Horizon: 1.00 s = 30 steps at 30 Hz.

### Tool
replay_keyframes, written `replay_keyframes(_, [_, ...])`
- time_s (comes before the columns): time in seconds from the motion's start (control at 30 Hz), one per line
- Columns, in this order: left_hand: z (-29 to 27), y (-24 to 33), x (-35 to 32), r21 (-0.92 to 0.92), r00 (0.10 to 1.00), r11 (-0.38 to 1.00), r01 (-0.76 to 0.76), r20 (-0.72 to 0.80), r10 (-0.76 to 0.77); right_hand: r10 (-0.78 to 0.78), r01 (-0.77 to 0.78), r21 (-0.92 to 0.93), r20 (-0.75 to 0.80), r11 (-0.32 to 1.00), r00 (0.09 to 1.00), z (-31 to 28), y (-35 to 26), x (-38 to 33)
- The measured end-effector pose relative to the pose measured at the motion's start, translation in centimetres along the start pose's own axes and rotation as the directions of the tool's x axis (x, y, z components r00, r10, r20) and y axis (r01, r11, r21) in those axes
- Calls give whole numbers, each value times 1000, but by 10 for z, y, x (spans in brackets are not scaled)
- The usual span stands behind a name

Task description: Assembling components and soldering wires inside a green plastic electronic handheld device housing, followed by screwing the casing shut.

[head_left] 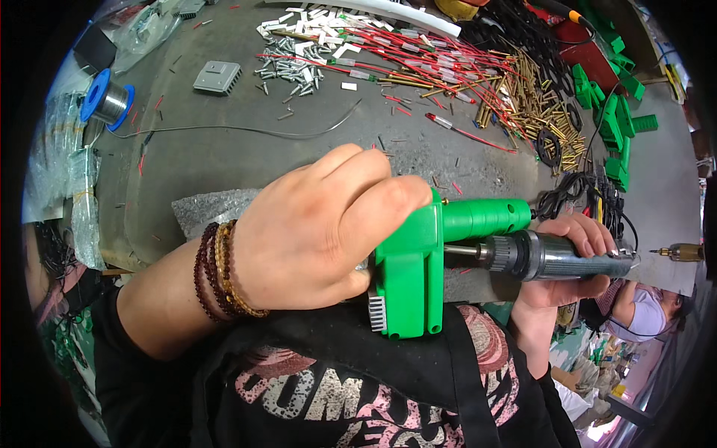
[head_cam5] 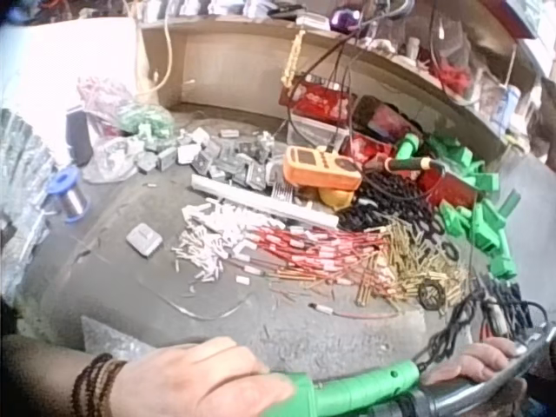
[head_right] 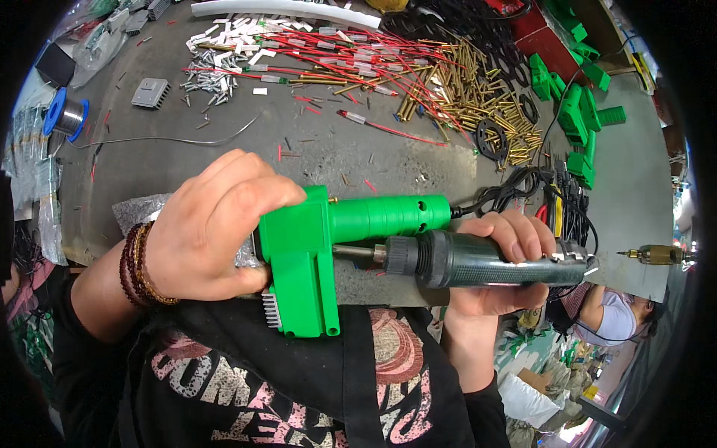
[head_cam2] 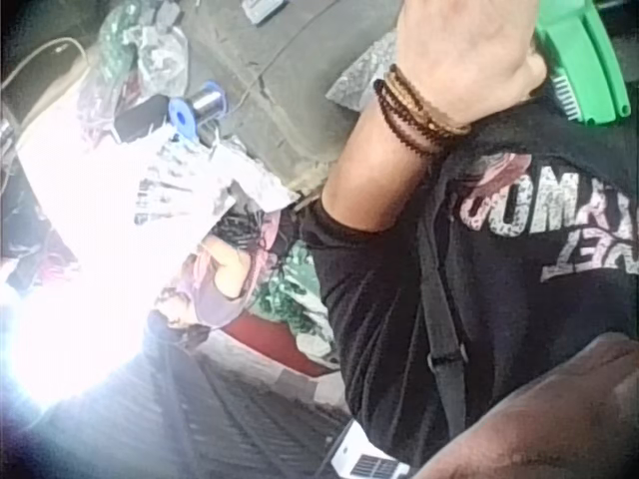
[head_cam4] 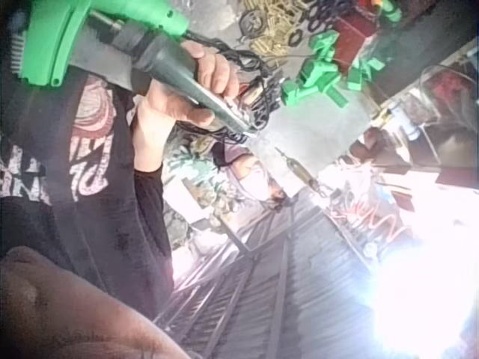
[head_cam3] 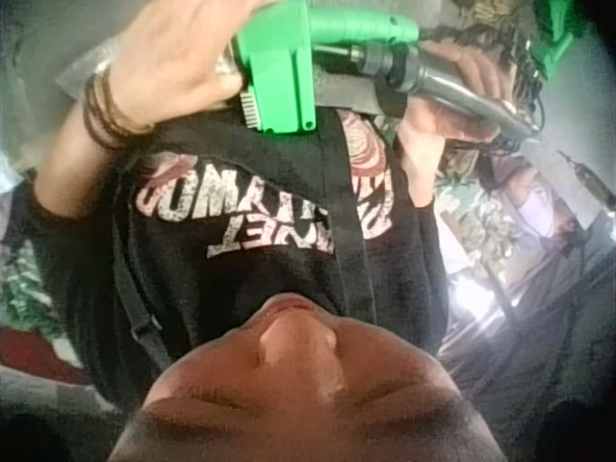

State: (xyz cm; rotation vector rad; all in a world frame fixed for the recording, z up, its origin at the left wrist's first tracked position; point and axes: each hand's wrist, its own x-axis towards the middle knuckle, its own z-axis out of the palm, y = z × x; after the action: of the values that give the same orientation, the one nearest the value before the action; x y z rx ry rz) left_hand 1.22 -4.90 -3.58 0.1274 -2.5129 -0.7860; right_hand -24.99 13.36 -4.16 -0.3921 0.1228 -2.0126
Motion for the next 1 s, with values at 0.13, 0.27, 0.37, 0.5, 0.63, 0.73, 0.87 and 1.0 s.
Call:
replay_keyframes(0.13, [-3, -2, 0, -60, 999, 998, 17, -27, -18, 43, -38, -33, 171, 999, 984, -5, -10, 11])
replay_keyframes(0.27, [-13, -4, -1, -231, 997, 970, 71, 11, -70, 39, -40, -89, -20, 995, 999, 8, -21, 19])
replay_keyframes(0.37, [-11, -5, -1, -237, 992, 964, 119, -11, -125, 0, -16, -110, -136, 994, 991, 10, -21, 27])
replay_keyframes(0.5, [-10, -6, 1, -236, 994, 967, 101, -8, -106, 16, -37, -148, -146, 988, 989, 10, -16, 33])
replay_keyframes(0.63, [-11, -7, 2, -240, 996, 967, 89, 5, -91, 26, -48, -134, -155, 990, 988, 8, -14, 37])
replay_keyframes(0.73, [-11, -9, 3, -232, 998, 971, 63, -7, -67, 64, -81, -128, -135, 988, 989, 10, -11, 38])
replay_keyframes(0.87, [-8, -9, 2, -232, 998, 972, 48, -32, -56, 72, -89, -140, -126, 986, 989, 9, -10, 39])
replay_keyframes(1.0, [-9, -8, 2, -226, 998, 973, 52, -25, -60, 86, -100, -162, -94, 982, 992, 9, -12, 40])
